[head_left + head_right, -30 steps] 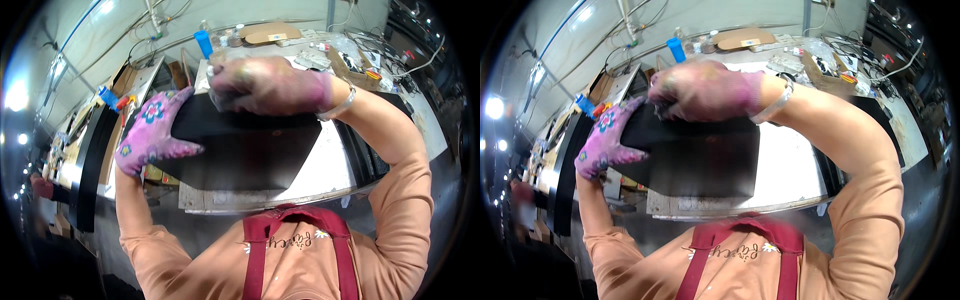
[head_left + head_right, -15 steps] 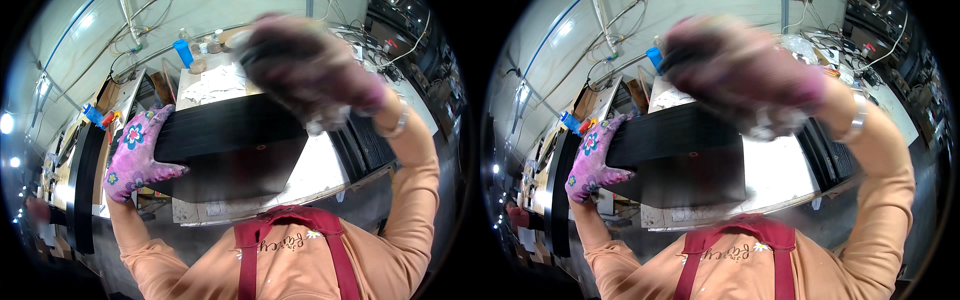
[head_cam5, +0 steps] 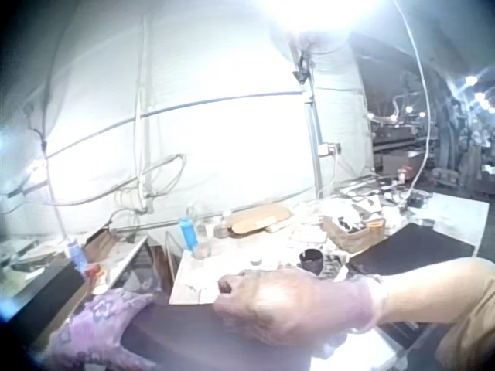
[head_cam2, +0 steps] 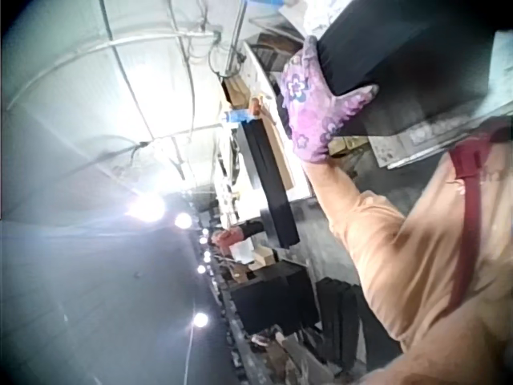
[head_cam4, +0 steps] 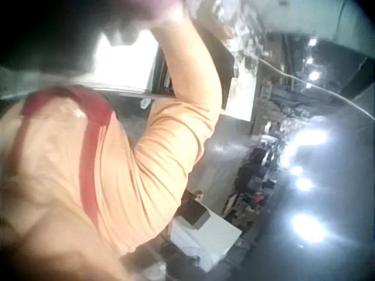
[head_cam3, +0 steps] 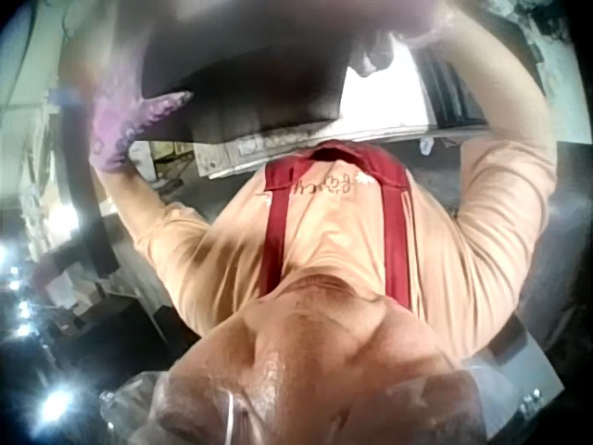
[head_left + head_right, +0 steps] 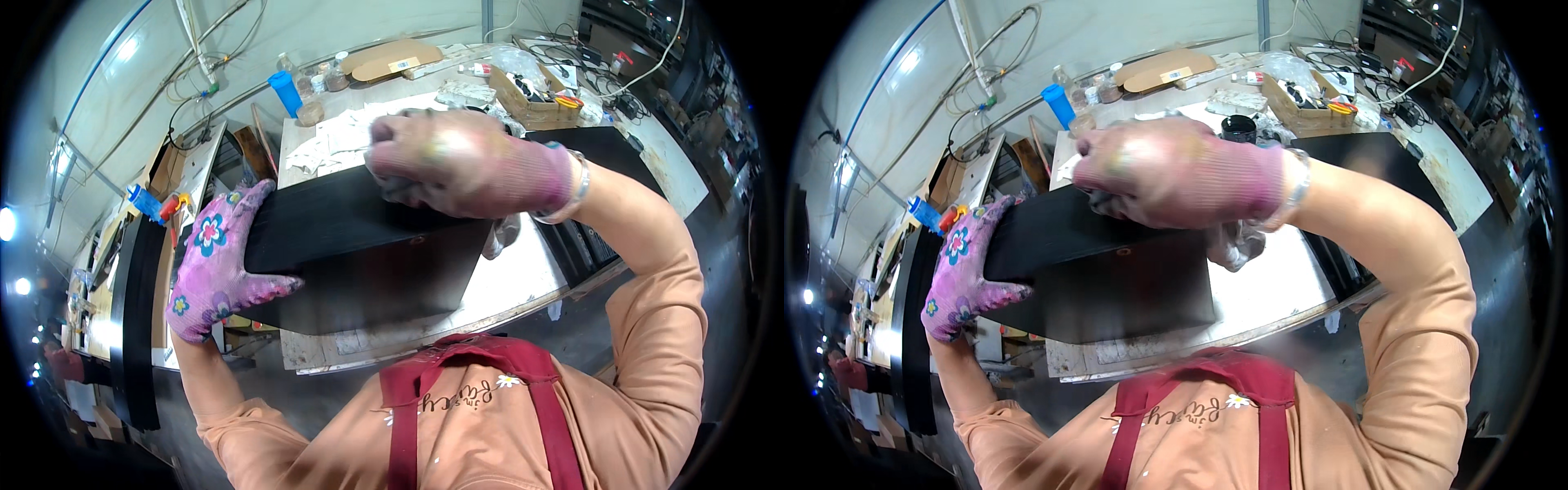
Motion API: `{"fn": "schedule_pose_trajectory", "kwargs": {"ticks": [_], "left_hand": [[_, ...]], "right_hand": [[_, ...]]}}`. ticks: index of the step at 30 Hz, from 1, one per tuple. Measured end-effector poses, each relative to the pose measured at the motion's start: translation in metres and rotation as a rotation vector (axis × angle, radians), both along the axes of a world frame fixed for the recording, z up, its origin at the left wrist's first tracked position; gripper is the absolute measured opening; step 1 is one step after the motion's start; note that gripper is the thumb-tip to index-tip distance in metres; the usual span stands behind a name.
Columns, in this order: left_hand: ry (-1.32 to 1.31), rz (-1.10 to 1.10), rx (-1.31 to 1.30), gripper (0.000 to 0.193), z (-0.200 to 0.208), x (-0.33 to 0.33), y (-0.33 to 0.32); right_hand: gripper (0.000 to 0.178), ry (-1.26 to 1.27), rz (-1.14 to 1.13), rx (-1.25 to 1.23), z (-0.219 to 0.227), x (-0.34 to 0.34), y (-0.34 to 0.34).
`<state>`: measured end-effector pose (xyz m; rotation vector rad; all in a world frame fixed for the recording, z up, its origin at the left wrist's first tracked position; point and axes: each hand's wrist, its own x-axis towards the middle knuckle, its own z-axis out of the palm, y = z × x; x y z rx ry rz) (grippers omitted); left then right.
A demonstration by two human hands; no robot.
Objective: The person wipes a black ribbed panel with a cloth, repeatedly dipping the cloth into a container and cleaning different sections. They turn the panel over to clean both sides and place it on a stack of similar panels.
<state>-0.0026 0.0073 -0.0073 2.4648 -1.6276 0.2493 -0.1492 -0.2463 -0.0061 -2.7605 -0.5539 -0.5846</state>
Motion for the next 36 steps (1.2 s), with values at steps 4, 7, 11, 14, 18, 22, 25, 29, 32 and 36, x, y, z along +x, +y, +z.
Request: {"fn": "schedule_pose_trajectory", "kwargs": {"ticks": [4, 7, 11, 14, 18, 22, 25, 29, 32, 36], "left_hand": [[-0.011, -0.001, -0.001, 0.093, 0.001, -0.004, 0.005], [-0.024, -0.035, -0.015, 0.091, 0.002, -0.001, 0.0], [-0.01, -0.005, 0.009, 0.091, 0.001, 0.001, 0.003], [0.001, -0.019, -0.017, 0.093, 0.003, -0.001, -0.001], [-0.033, -0.012, -0.005, 0.094, -0.002, 0.004, 0.004], [-0.065, 0.013, 0.013, 0.095, -0.003, -0.001, 0.011], [-0.087, -0.02, 0.016, 0.094, -0.002, 0.0, 0.008], [0.055, -0.068, -0.013, 0.094, 0.001, 0.005, -0.007], [0.039, 0.026, 0.023, 0.095, 0.001, 0.003, 0.0], [0.017, 0.017, 0.054, 0.097, 0.003, -0.008, 0.008]], "right_hand": [[0.019, 0.11, -0.145, 0.053, -0.011, -0.052, -0.049], [0.01, 0.123, -0.1, 0.615, -0.013, -0.061, -0.087], [0.023, -0.208, 0.188, 0.517, 0.03, -0.005, -0.027], [0.027, -0.095, 0.385, 0.429, 0.03, 0.036, 0.039], [0.023, -0.004, 0.34, 0.091, 0.003, 0.026, 0.047], [0.018, 0.022, 0.061, 0.075, 0.006, -0.039, 0.002], [0.017, 0.026, 0.049, -0.148, 0.017, -0.024, 0.018], [0.022, -0.027, 0.26, -0.008, 0.008, 0.032, 0.045], [0.019, 0.003, 0.229, -0.022, 0.004, 0.011, 0.021], [0.035, 0.172, -0.191, 0.081, -0.027, -0.067, -0.067]]}}
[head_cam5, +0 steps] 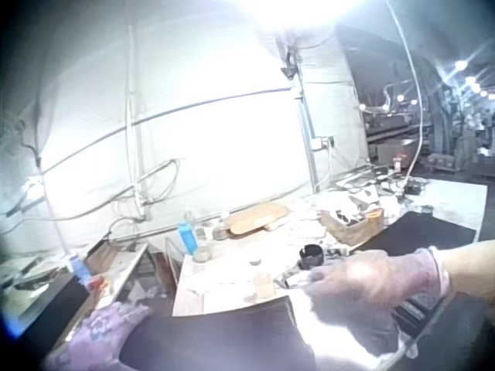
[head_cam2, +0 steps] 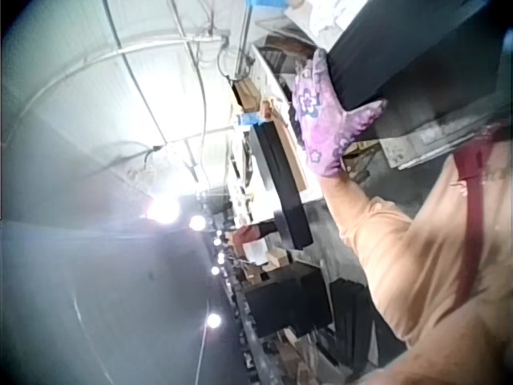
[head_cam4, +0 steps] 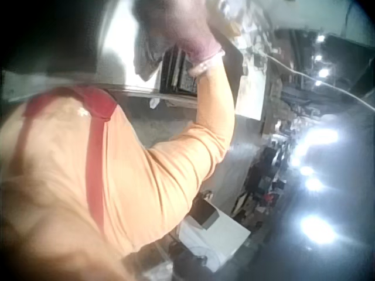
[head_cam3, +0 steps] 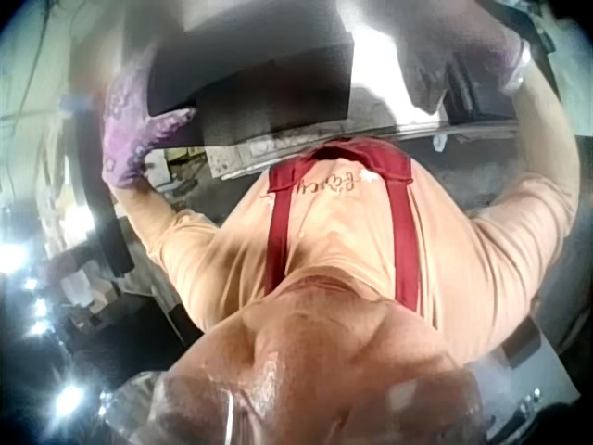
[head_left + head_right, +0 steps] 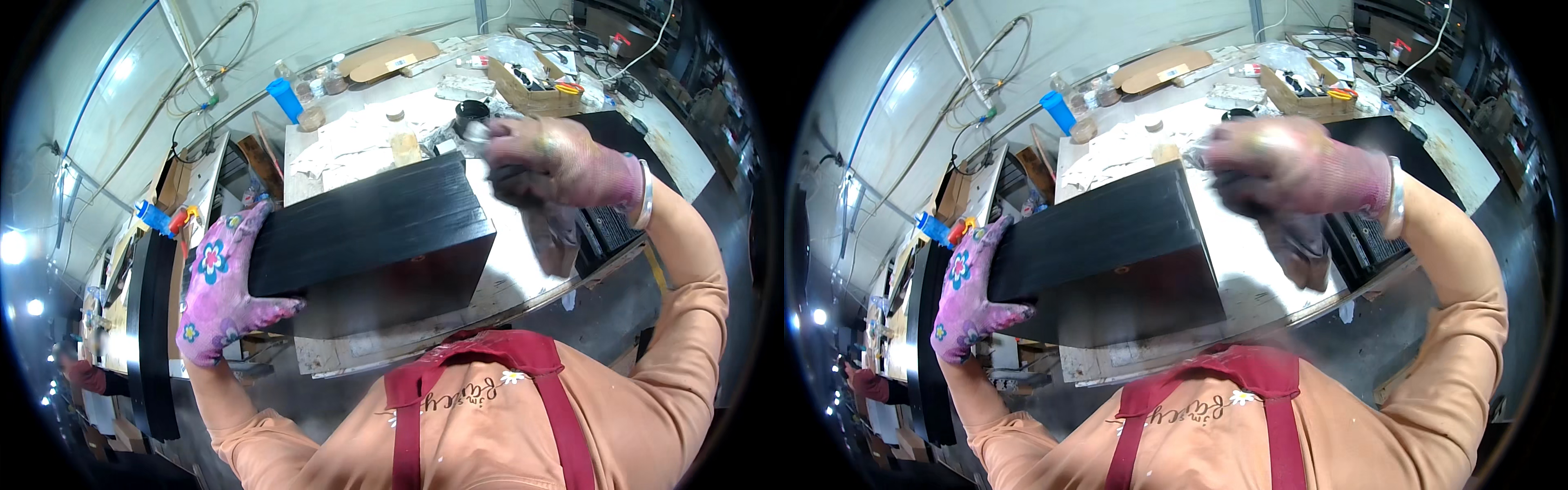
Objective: The person wipes a black ribbed panel with a cloth, repeatedly dipping the cloth into a container and cleaning different sections. They turn the panel over to clean both sides and place it on a stack of similar panels.
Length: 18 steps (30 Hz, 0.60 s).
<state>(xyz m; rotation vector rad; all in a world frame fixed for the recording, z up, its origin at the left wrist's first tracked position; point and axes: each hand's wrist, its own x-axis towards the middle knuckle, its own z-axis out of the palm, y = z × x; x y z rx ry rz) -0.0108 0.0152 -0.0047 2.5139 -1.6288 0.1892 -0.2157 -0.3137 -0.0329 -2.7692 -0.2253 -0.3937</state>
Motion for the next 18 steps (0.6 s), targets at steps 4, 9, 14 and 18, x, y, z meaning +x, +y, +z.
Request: {"fn": "schedule_pose_trajectory", "kwargs": {"ticks": [4, 9, 14, 18], "left_hand": [[0.0, -0.015, 0.002, 0.098, 0.004, -0.001, -0.005], [0.052, 0.037, 0.018, 0.099, 0.002, 0.0, -0.007], [-0.052, -0.074, -0.043, 0.099, -0.003, -0.001, -0.001], [-0.056, -0.088, -0.027, 0.1, -0.002, -0.006, 0.001]], "right_hand": [[0.038, -0.18, -0.252, 0.529, -0.012, -0.023, -0.045], [0.025, -0.173, 0.312, 0.621, 0.04, 0.047, 0.043], [0.031, -0.147, 0.327, 0.032, 0.027, 0.054, 0.043], [0.04, -0.069, -0.078, -0.164, -0.028, -0.003, -0.04]]}}
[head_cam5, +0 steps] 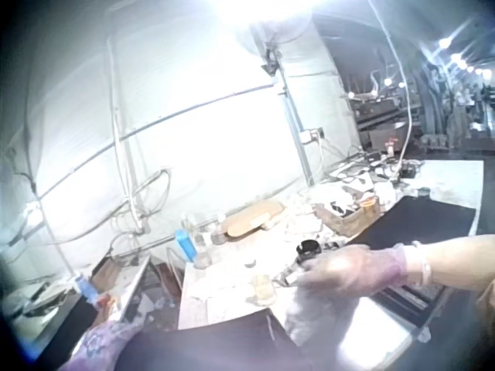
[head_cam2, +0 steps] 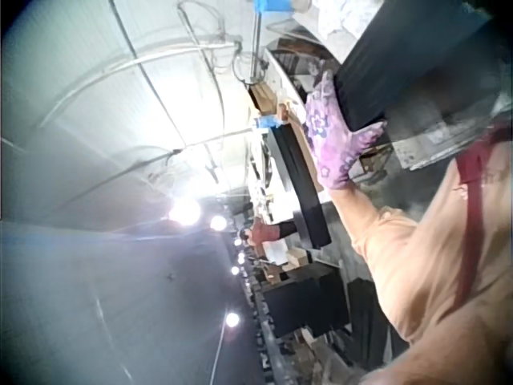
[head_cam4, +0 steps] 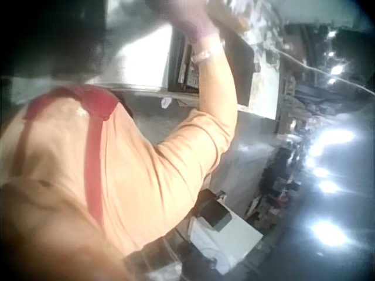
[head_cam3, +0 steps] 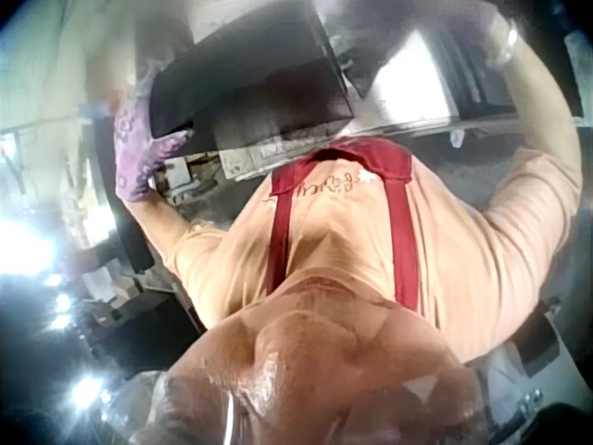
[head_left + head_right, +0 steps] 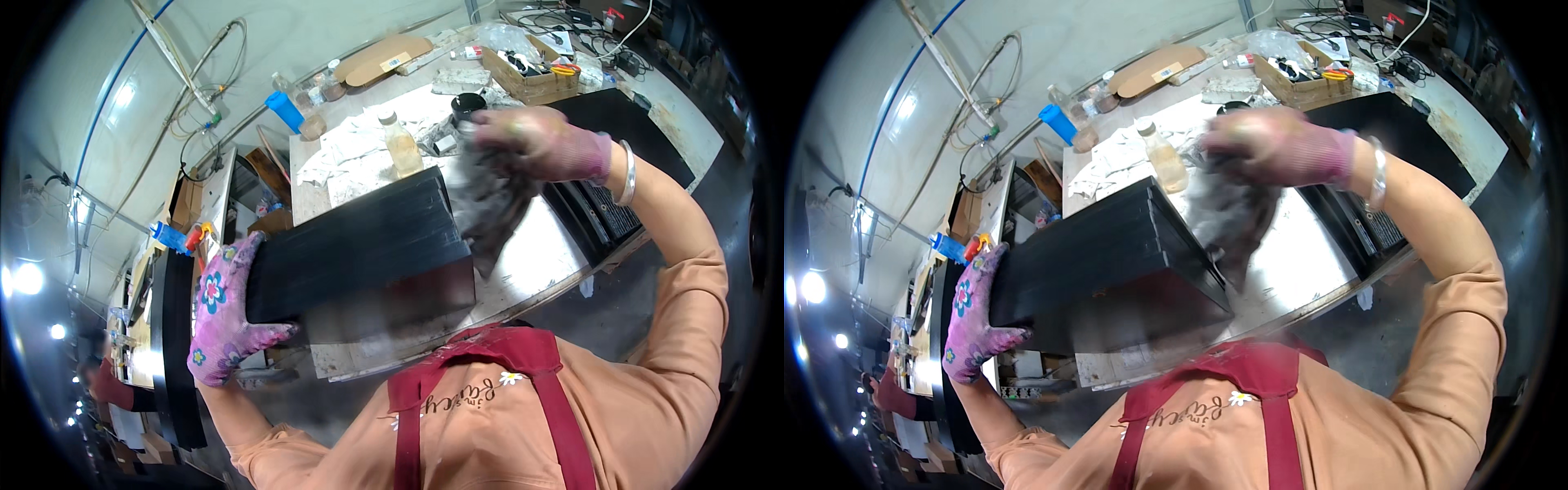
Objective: The person wipes a black ribbed panel with a cloth, repeatedly dipping the cloth into a container and cleaning different sections. They turn the panel over to clean both sides and place it on a stack of similar panels.
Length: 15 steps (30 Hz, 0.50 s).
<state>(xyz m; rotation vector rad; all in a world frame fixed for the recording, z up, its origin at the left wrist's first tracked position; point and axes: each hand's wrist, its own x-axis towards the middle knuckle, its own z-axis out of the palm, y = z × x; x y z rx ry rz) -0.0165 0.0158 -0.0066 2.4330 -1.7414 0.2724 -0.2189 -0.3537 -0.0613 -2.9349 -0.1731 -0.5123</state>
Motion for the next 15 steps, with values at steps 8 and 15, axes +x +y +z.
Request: {"fn": "schedule_pose_trajectory", "kwargs": {"ticks": [8, 15], "left_hand": [[0.127, 0.107, 0.092, 0.109, 0.005, 0.004, -0.007], [0.029, 0.108, 0.083, 0.103, 0.006, -0.001, -0.003]], "right_hand": [[0.06, -0.112, -0.697, 0.435, 0.012, -0.091, -0.102], [0.112, -0.025, -0.051, 0.609, -0.014, -0.024, 0.04]]}}
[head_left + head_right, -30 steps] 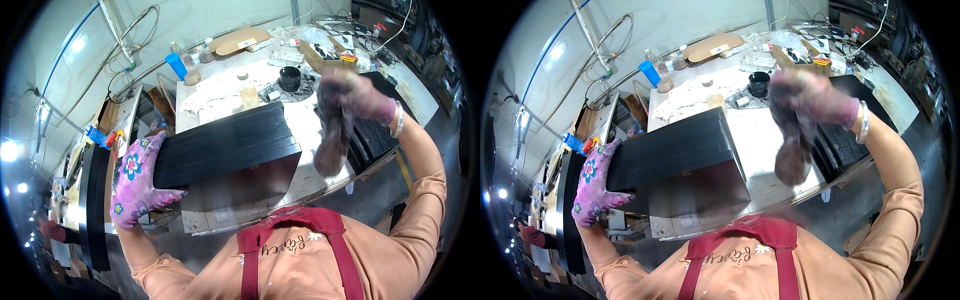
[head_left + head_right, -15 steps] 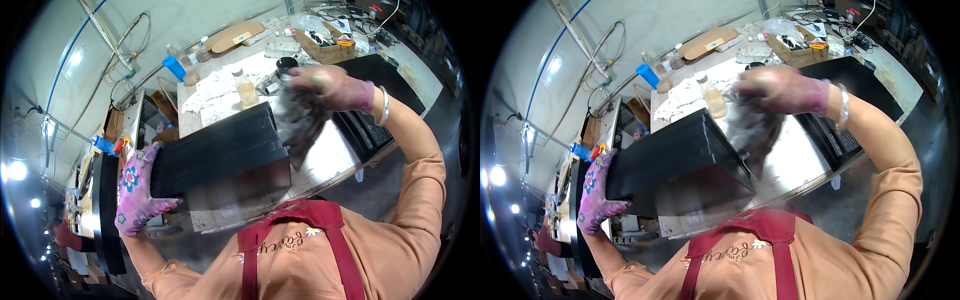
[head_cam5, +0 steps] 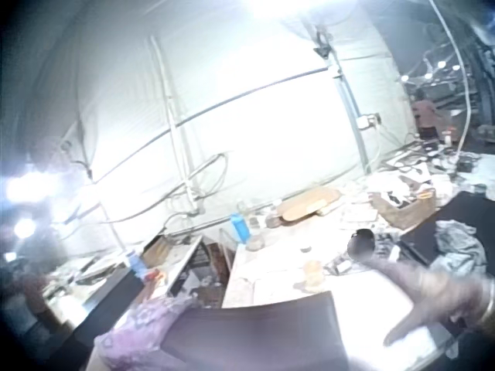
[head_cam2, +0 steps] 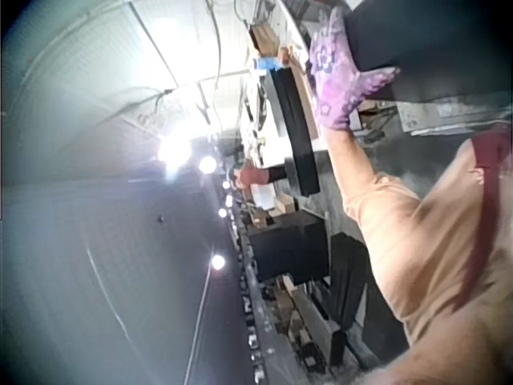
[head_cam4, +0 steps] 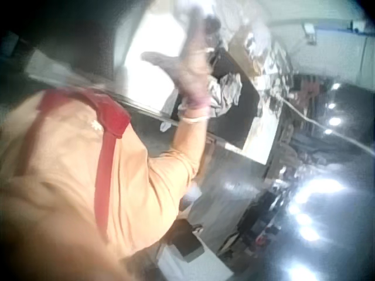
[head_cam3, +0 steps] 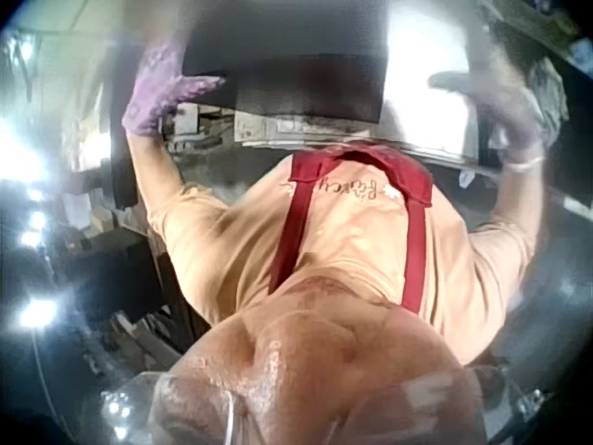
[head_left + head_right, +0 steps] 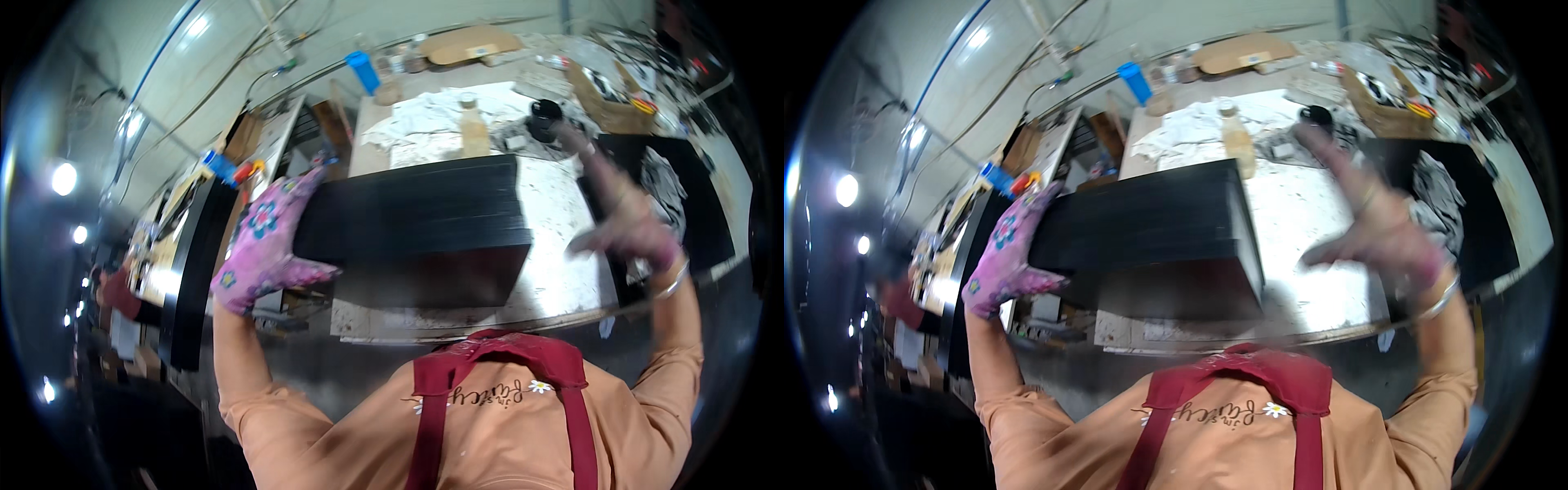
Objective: The person wipes a black ribbed panel with a cloth, repeatedly dipping the cloth into a container and cleaning different sections. They turn the panel over to clean both sides and place it on a stack of similar panels.
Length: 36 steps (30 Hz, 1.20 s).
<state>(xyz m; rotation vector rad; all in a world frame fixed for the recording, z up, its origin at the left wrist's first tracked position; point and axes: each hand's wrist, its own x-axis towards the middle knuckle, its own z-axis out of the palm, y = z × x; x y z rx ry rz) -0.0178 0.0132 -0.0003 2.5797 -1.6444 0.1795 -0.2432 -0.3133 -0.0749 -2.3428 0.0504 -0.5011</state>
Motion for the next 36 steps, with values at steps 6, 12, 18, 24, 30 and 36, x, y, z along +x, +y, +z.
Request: {"fn": "schedule_pose_trajectory", "kwargs": {"ticks": [6, 12, 18, 24, 30, 36], "left_hand": [[0.503, 0.103, -0.913, 0.078, -0.017, 0.049, 0.086], [1.315, 0.358, -1.597, 0.038, -0.27, 0.135, 0.148], [1.72, 0.218, -1.649, 0.029, -0.377, 0.127, 0.06], [1.782, 0.042, -1.563, 0.038, -0.368, 0.054, -0.021], [1.8, -0.15, -1.363, 0.047, -0.369, -0.002, -0.046], [1.282, 0.132, -1.218, 0.047, -0.271, 0.07, -0.009]], "right_hand": [[0.132, -0.188, 0.094, 0.734, -0.064, 0.038, 0.089], [0.123, -0.101, -0.158, 0.698, -0.104, 0.038, 0.089], [0.11, -0.2, -0.225, 0.464, -0.145, 0.032, 0.068], [0.103, -0.459, -0.075, 0.79, -0.084, -0.002, 0.04], [0.084, -0.105, 0.095, 0.357, 0.099, 0.032, 0.064], [0.078, -0.117, 0.219, -0.147, 0.11, 0.092, 0.094]]}}
